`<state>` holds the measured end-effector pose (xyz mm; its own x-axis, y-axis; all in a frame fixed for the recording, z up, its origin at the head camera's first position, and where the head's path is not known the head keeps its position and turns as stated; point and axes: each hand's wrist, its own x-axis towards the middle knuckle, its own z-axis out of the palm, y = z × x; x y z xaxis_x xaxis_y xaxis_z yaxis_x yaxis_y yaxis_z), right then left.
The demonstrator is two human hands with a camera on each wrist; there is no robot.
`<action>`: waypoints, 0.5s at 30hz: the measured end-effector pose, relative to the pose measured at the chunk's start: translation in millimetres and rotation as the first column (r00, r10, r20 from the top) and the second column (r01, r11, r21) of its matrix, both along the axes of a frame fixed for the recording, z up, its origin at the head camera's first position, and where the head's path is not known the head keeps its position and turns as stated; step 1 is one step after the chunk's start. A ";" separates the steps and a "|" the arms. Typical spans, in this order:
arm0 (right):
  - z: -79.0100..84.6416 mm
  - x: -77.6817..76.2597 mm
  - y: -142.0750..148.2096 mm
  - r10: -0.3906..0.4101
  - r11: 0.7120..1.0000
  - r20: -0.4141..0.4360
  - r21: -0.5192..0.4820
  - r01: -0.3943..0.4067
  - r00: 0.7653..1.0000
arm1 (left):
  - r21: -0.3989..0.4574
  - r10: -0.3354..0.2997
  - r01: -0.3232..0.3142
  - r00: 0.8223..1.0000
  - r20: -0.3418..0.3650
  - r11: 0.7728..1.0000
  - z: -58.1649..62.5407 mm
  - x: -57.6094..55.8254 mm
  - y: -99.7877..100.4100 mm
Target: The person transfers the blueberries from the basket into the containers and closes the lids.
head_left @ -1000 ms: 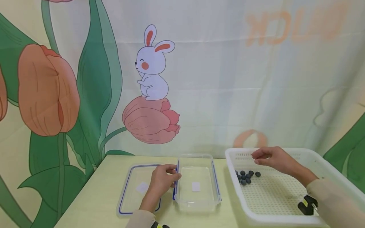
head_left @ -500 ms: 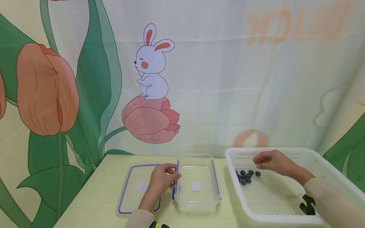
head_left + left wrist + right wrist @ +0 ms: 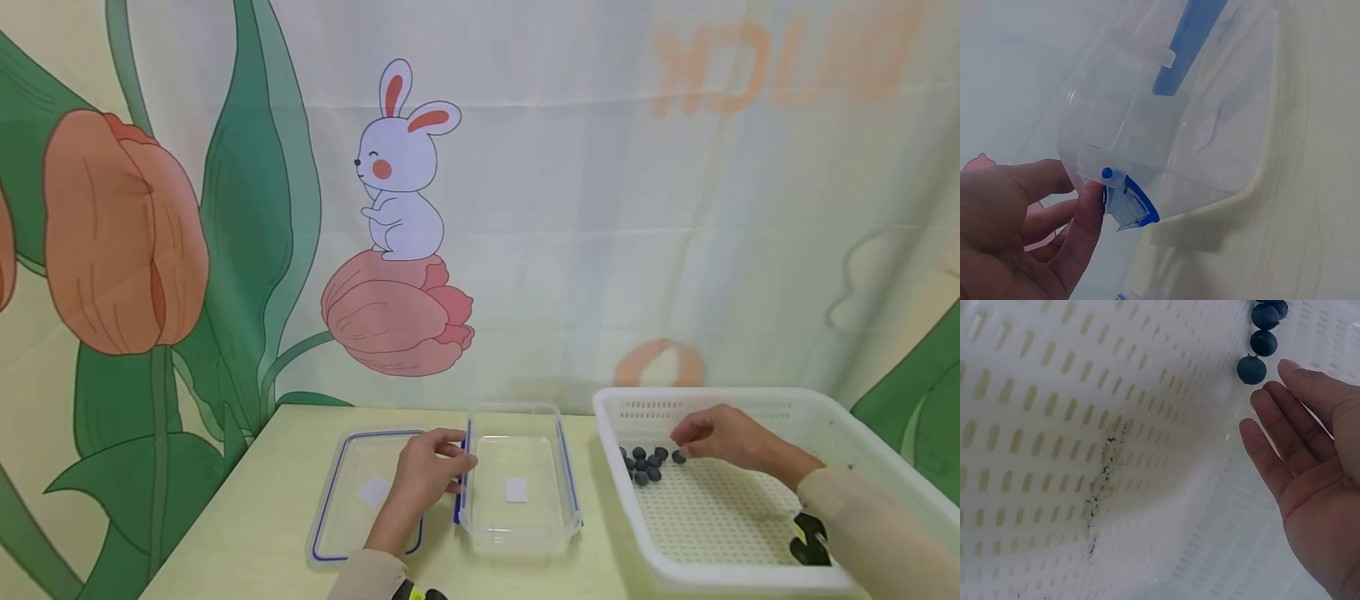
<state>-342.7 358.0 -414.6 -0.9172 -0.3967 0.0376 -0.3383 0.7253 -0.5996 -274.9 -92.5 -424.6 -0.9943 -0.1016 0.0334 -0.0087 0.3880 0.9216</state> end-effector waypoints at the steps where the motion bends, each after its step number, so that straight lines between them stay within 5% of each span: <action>1: -1.1 -0.5 0.1 0.001 1.000 0.004 0.011 -0.001 1.000 | -0.001 0.001 -0.001 1.000 0.000 1.000 -0.1 0.0 0.0; 15: -7.6 -2.6 -0.6 0.059 0.995 0.011 0.083 -0.059 0.998 | -0.007 -0.001 0.001 1.000 -0.004 1.000 0.3 -0.7 -0.1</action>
